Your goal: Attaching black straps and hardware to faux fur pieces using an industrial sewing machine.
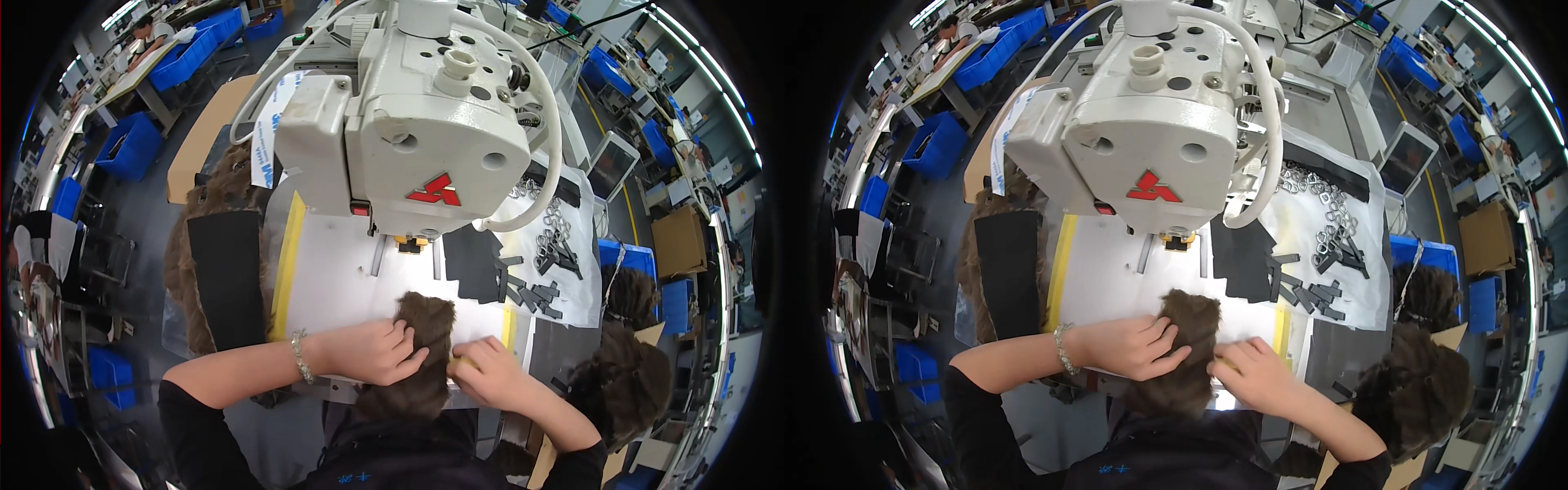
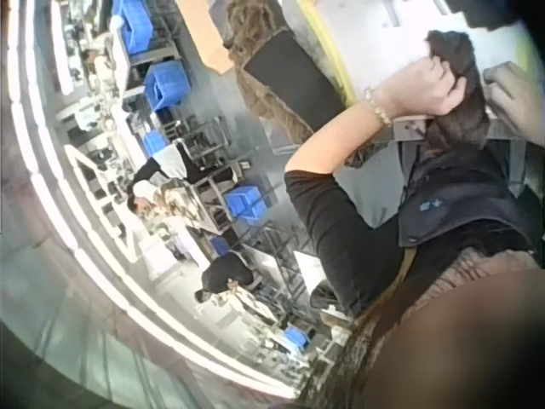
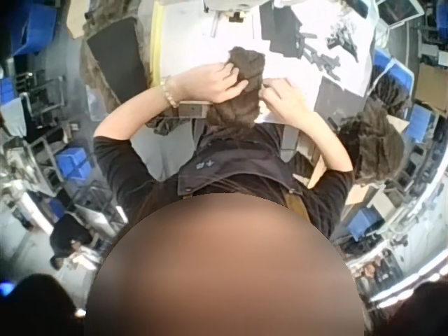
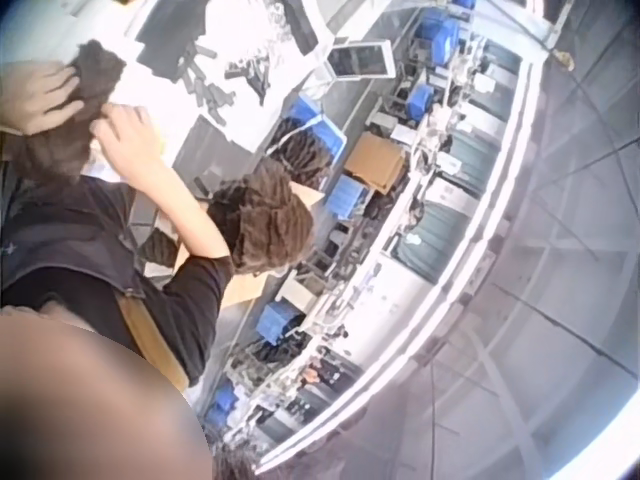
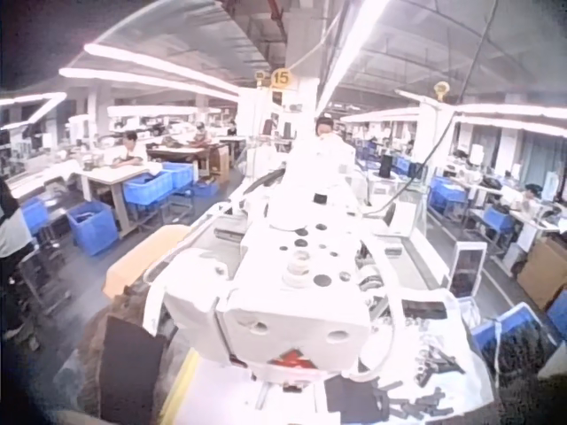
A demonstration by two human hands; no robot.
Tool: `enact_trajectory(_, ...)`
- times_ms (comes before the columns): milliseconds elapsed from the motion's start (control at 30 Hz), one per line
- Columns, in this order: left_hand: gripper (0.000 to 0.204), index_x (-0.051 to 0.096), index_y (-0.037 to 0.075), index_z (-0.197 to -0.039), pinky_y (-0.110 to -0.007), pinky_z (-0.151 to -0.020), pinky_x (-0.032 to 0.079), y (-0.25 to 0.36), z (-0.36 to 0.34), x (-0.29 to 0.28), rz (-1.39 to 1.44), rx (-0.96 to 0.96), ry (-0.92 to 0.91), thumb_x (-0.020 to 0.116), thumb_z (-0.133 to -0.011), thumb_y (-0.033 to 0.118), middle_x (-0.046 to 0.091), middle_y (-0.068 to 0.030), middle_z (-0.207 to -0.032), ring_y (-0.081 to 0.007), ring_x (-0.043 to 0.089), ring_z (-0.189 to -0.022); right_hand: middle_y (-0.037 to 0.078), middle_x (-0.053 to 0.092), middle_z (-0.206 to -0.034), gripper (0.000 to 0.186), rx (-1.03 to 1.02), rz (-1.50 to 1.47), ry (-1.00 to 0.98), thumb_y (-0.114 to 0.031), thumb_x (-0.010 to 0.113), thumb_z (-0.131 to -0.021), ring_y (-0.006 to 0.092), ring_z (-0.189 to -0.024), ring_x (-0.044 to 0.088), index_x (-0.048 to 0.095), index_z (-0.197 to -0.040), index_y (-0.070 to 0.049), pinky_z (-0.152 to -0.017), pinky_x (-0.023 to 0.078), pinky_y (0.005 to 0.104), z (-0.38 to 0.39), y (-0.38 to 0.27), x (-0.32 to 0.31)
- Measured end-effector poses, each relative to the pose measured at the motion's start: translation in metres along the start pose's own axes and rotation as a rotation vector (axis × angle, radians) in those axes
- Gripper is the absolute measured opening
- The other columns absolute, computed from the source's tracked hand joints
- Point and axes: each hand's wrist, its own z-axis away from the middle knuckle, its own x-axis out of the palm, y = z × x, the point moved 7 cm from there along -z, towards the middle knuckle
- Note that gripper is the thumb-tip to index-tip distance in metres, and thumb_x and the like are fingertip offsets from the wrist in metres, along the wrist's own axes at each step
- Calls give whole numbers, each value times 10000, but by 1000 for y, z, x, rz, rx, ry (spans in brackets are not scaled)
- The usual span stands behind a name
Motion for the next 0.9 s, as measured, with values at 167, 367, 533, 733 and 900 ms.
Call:
enact_trajectory(167,179,643,48,-903,-266,-584,420,10,2,3,89,-85,-103,596,-752,133,629,-67,-840,-152,572,-686,211,408,-1408,672,-70,108,92,-189,712,-723,337,-1244,475,468,-1332,-47,-1030,367,474,-24,5,-16)
enact_trajectory(367,249,530,21,-864,-421,-1002,390,-37,-3,-11,424,-509,-41,628,-672,145,454,-260,-1332,-345,431,-1281,260,236,-1514,988,65,58,27,-296,757,-674,374,-1377,320,250,-1464,11,-1107,262,499,-43,26,-6)
enact_trajectory(533,331,521,-1,-920,-495,-1079,318,-45,3,7,494,-596,-154,647,-662,164,383,-331,-1378,-446,360,-1324,252,224,-1524,1023,73,98,75,-255,762,-634,346,-1387,316,234,-1467,19,-1115,252,492,-50,29,-8)
enact_trajectory(733,231,566,0,-936,-459,-973,457,-38,2,9,296,-527,-87,600,-752,134,547,-300,-1220,-417,539,-1167,230,460,-1391,648,-66,170,172,-120,616,-752,332,-1286,473,444,-1355,41,-1075,363,434,-60,24,-4)
enact_trajectory(900,197,617,-5,-929,-405,-877,540,-30,3,9,62,-422,-34,578,-772,106,630,-247,-1103,-358,639,-1028,194,587,-1250,444,-105,319,269,-71,569,-766,297,-1163,584,588,-1195,42,-981,474,381,-61,17,-5)
